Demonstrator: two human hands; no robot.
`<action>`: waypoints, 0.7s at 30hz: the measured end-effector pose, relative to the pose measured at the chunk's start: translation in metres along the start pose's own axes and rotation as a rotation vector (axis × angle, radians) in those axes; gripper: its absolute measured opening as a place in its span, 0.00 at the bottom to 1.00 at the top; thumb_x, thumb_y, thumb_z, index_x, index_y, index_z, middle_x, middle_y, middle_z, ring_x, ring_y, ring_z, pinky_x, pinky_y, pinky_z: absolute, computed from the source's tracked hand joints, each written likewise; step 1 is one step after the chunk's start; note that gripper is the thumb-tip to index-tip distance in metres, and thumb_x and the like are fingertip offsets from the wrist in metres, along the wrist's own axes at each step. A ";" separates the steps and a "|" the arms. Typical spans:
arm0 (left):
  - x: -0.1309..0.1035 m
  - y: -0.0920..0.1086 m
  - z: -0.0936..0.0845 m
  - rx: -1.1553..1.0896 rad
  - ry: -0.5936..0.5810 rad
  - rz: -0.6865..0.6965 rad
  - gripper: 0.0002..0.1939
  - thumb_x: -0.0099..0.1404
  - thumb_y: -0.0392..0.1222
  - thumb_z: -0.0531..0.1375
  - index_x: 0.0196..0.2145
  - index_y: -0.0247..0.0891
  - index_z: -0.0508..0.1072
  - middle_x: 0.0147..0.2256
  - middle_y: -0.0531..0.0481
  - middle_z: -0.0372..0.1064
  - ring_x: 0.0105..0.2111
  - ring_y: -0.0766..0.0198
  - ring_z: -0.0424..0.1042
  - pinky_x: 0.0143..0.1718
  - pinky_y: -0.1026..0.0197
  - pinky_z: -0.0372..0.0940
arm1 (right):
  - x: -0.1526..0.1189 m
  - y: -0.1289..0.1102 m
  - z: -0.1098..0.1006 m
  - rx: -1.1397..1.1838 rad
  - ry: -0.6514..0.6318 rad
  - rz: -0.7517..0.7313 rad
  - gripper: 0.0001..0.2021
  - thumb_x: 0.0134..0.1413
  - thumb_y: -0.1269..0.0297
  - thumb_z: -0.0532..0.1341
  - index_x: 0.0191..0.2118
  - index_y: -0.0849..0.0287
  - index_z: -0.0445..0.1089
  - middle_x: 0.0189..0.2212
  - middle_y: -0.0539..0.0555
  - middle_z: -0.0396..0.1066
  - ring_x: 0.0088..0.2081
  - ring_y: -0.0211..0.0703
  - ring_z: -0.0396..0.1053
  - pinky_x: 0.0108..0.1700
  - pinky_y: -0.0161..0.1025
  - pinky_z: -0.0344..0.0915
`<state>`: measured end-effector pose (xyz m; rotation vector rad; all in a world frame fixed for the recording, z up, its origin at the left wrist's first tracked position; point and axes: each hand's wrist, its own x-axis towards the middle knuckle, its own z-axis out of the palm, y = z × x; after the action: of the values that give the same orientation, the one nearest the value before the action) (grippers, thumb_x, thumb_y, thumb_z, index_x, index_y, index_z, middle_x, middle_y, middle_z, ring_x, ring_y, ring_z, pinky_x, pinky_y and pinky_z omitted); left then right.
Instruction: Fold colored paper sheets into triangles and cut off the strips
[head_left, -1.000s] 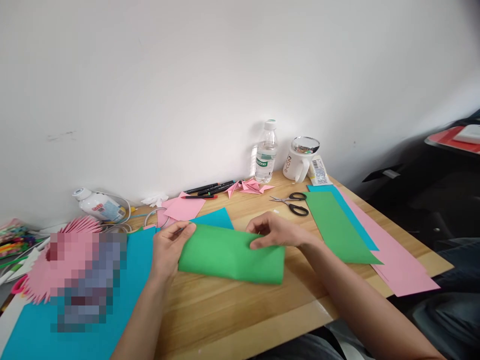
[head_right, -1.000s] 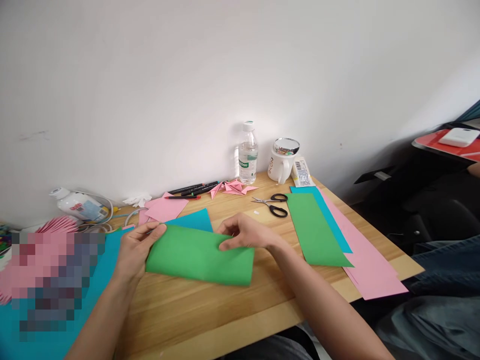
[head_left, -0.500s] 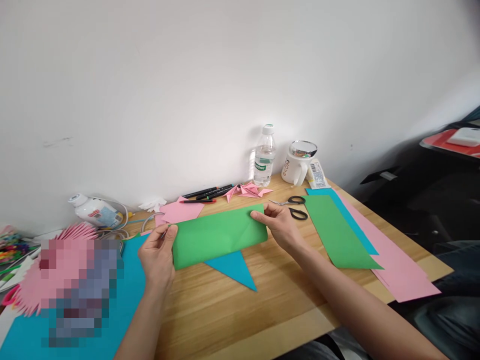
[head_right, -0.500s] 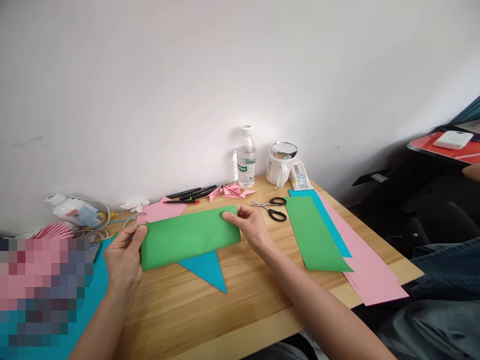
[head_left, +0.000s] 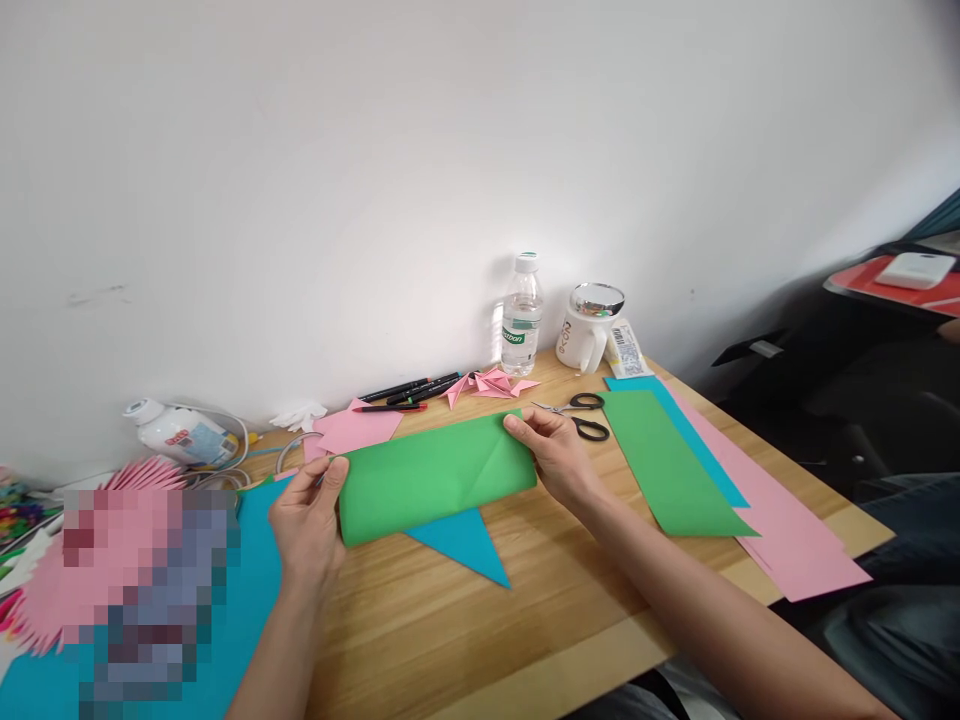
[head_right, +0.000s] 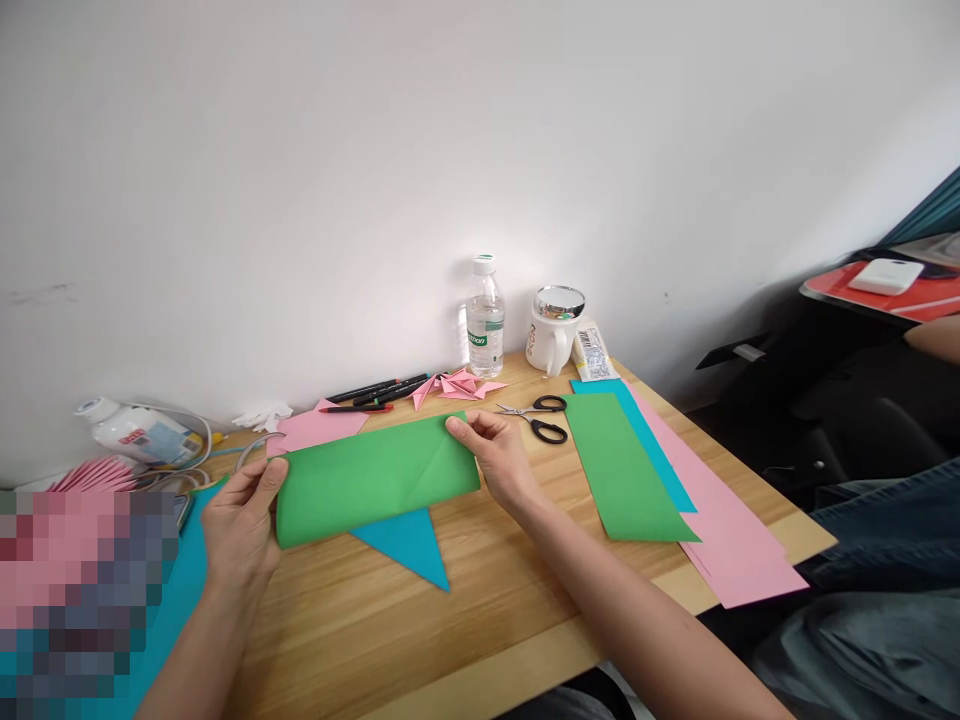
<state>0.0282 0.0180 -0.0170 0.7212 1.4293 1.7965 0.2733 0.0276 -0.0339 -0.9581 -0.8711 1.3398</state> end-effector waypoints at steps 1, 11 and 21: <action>0.000 0.000 0.000 -0.004 -0.001 0.000 0.16 0.36 0.41 0.71 0.24 0.35 0.74 0.25 0.56 0.71 0.25 0.72 0.66 0.28 0.68 0.63 | 0.000 -0.001 0.000 0.007 0.006 -0.005 0.15 0.35 0.52 0.69 0.22 0.59 0.69 0.18 0.46 0.63 0.21 0.33 0.57 0.24 0.33 0.56; 0.002 -0.002 0.004 -0.076 0.072 -0.037 0.19 0.28 0.40 0.71 0.22 0.34 0.74 0.22 0.55 0.71 0.23 0.72 0.66 0.26 0.67 0.61 | -0.001 0.000 0.001 0.055 0.007 -0.039 0.12 0.35 0.57 0.70 0.21 0.59 0.70 0.17 0.46 0.64 0.21 0.32 0.58 0.24 0.32 0.57; 0.004 -0.004 0.002 -0.080 0.065 -0.028 0.20 0.28 0.40 0.72 0.23 0.34 0.75 0.23 0.55 0.72 0.24 0.72 0.67 0.28 0.67 0.62 | 0.000 0.001 0.001 0.090 -0.003 -0.029 0.10 0.35 0.60 0.71 0.21 0.58 0.72 0.18 0.46 0.67 0.21 0.32 0.59 0.25 0.32 0.57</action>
<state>0.0287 0.0228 -0.0201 0.6040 1.3941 1.8601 0.2725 0.0275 -0.0344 -0.8708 -0.8166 1.3445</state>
